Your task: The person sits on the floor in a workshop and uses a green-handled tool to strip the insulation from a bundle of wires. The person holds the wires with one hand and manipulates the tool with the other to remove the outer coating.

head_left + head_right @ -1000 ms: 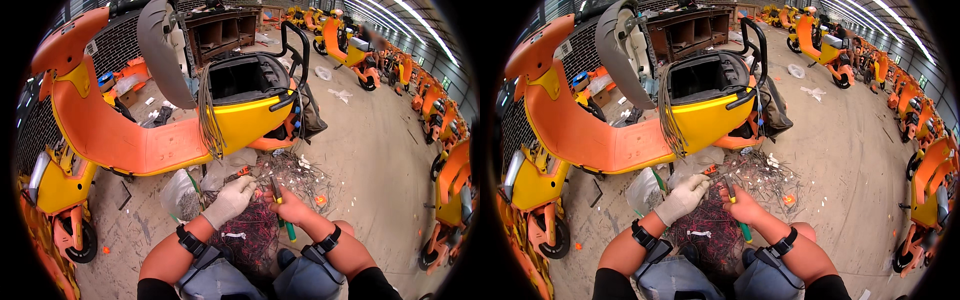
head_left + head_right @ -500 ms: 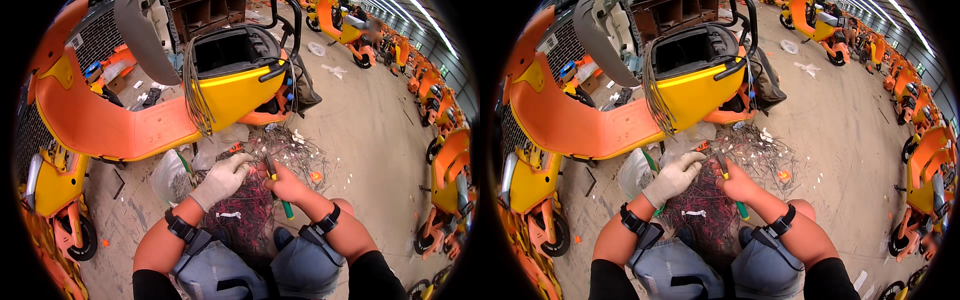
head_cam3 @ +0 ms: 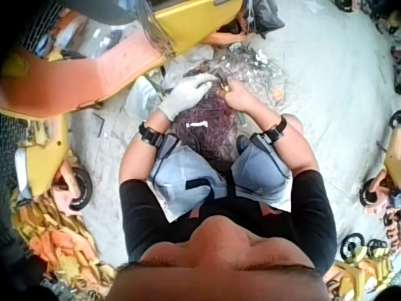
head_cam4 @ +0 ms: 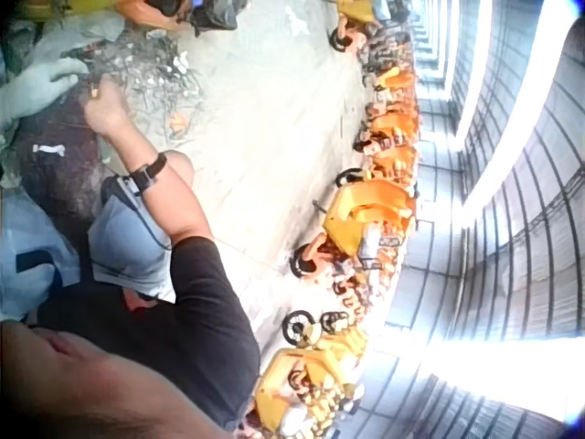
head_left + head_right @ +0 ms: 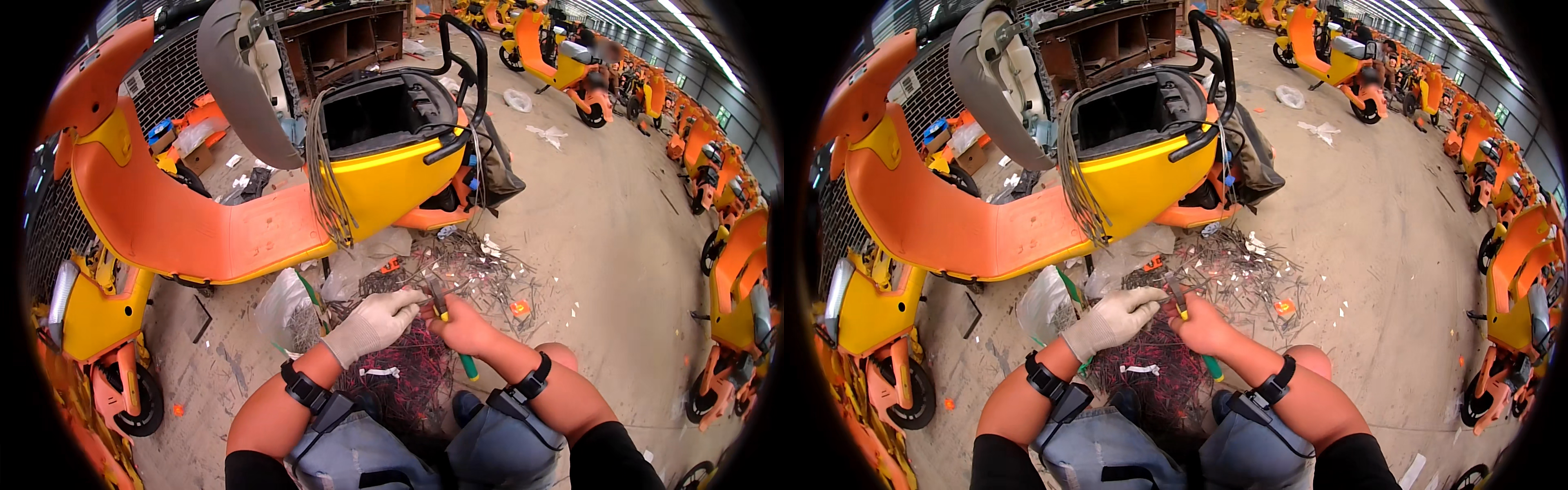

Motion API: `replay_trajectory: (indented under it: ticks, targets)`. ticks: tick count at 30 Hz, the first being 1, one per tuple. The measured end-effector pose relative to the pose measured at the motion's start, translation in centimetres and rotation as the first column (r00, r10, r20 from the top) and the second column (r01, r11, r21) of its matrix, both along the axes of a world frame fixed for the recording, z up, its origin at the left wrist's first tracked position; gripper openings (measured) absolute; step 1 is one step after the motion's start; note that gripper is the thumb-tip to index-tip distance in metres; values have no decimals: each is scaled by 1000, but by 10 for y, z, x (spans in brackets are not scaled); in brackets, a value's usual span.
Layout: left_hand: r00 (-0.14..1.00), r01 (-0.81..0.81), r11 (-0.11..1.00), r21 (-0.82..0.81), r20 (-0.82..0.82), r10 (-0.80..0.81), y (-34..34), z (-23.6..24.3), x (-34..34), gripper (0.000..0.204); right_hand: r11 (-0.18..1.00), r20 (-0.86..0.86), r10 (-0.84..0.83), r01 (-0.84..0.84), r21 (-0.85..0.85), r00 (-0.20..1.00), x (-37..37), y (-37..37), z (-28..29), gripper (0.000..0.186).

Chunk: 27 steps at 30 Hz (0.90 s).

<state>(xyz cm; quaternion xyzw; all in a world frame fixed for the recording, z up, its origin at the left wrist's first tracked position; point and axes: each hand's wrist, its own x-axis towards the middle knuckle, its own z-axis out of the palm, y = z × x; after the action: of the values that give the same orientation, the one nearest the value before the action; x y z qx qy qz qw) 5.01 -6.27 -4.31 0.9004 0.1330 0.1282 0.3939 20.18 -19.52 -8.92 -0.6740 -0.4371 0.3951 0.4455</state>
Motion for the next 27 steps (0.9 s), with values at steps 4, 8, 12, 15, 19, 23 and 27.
replay_trajectory:
  ticks: [4, 8, 12, 15, 19, 23, 27]
  targets:
    - [988, -31, 993, -114, -151, 14, -1, 4, 5, 29, 1000, 138, -9, 12, -17, 990, 3, 2, -5, 40]
    - [998, -1, 995, -100, -58, -5, -6, 4, 5, 32, 999, 222, 30, -20, -47, 975, -6, -2, 10, 50]
    - [991, -126, 978, -168, -70, 116, -13, 3, 9, 36, 998, 245, 67, -62, -31, 967, -14, -5, 18, 58]
    - [986, -135, 959, -249, -132, 105, -14, -7, 17, 34, 996, 281, 81, -68, -54, 956, -10, -5, -5, 60]
    - [991, -133, 952, -276, -36, 128, -21, -11, 17, 30, 997, 249, 44, -59, 54, 968, -17, -10, -5, 62]
    - [977, -211, 957, -200, -29, 210, -23, 8, 13, 28, 1000, 310, -4, 11, -23, 951, -23, -11, 15, 56]
    - [941, -259, 922, -287, 139, 307, -17, 5, 15, 26, 988, 437, -26, -43, 146, 899, -10, -5, 16, 53]
